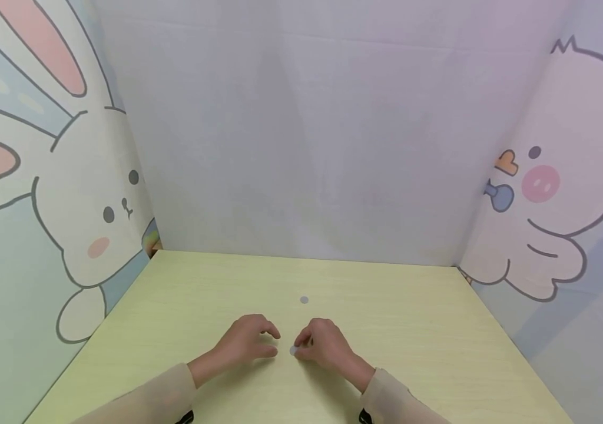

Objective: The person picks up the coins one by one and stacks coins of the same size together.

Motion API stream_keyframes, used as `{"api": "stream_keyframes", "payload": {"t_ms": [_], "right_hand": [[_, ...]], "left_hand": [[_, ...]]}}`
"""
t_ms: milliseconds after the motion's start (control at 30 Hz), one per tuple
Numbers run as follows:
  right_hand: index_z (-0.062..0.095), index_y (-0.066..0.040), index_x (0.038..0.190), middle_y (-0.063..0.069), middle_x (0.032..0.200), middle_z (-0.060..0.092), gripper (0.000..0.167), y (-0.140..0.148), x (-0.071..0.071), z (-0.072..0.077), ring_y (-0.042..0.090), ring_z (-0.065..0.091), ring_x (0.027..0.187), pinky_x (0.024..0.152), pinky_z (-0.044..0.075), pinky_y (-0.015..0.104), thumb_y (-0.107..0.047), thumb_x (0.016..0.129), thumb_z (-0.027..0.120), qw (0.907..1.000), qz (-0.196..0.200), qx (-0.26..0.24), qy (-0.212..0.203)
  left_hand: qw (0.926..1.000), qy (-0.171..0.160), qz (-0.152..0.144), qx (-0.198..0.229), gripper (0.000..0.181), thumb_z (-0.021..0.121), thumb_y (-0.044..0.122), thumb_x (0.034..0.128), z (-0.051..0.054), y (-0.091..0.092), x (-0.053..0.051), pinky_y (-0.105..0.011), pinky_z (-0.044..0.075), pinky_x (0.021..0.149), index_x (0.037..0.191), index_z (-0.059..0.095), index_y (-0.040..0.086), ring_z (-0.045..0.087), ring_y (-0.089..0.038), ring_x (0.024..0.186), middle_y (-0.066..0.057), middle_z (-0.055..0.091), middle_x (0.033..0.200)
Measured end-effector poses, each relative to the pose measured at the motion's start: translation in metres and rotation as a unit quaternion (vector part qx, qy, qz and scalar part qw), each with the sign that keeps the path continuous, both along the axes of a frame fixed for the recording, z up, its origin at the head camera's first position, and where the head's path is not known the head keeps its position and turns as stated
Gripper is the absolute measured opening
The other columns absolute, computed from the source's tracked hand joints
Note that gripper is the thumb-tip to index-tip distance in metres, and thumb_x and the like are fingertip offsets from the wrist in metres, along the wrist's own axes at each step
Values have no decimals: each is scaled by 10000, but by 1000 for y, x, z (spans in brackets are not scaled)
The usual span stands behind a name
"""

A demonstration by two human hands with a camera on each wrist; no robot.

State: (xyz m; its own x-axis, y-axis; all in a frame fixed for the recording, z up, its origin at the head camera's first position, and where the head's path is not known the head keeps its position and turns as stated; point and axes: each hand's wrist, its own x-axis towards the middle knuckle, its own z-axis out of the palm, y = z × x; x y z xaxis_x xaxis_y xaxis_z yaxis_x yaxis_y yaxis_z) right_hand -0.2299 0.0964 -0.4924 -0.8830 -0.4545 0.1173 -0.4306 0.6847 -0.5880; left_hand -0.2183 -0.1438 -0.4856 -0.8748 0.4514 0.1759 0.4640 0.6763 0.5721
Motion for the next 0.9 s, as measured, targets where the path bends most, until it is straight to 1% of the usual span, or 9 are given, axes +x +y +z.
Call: {"api": "stream_keyframes", "payload": {"t_ms": [267, 433, 500, 667, 900], "right_hand": [[853, -128, 866, -70, 833, 673, 82, -1, 0, 0, 66, 565, 759, 662, 470, 237, -130, 818, 920, 10000, -41, 58, 47], [853, -133, 861, -77, 830, 688, 91, 0, -1, 0, 66, 573, 755, 657, 470, 233, -115, 802, 920, 9998, -37, 89, 163], [853, -135, 858, -80, 834, 698, 96, 0, -2, -1, 66, 581, 759, 659, 475, 231, -107, 796, 922, 9997, -30, 96, 212], [851, -132, 854, -83, 841, 715, 101, -1, -2, -2, 53, 581, 769, 666, 478, 230, -109, 792, 927, 9996, -8, 109, 243], [852, -124, 854, -75, 835, 727, 108, -1, -1, 0, 57, 589, 763, 669, 476, 231, -118, 789, 937, 9993, -40, 170, 326]], "left_hand": [[9999, 58, 55, -123, 225, 920, 168, 804, 3, 18, 1, -395, 554, 843, 1006, 827, 134, 688, -242, 953, 16, 750, 973], [9998, 63, 105, -161, 220, 922, 170, 800, 1, 26, 0, -378, 553, 842, 1000, 836, 142, 684, -217, 939, 42, 750, 951], [9998, 119, 101, -131, 214, 918, 159, 799, 1, 29, 1, -381, 555, 838, 995, 838, 127, 686, -224, 930, 31, 754, 941], [9997, 186, 181, -38, 200, 912, 138, 793, 0, 33, 2, -393, 549, 827, 976, 839, 104, 680, -237, 906, 6, 754, 927], [9996, 83, 259, -44, 176, 911, 130, 779, -1, 37, 2, -368, 526, 816, 940, 838, 127, 655, -204, 884, 30, 733, 903]]}}
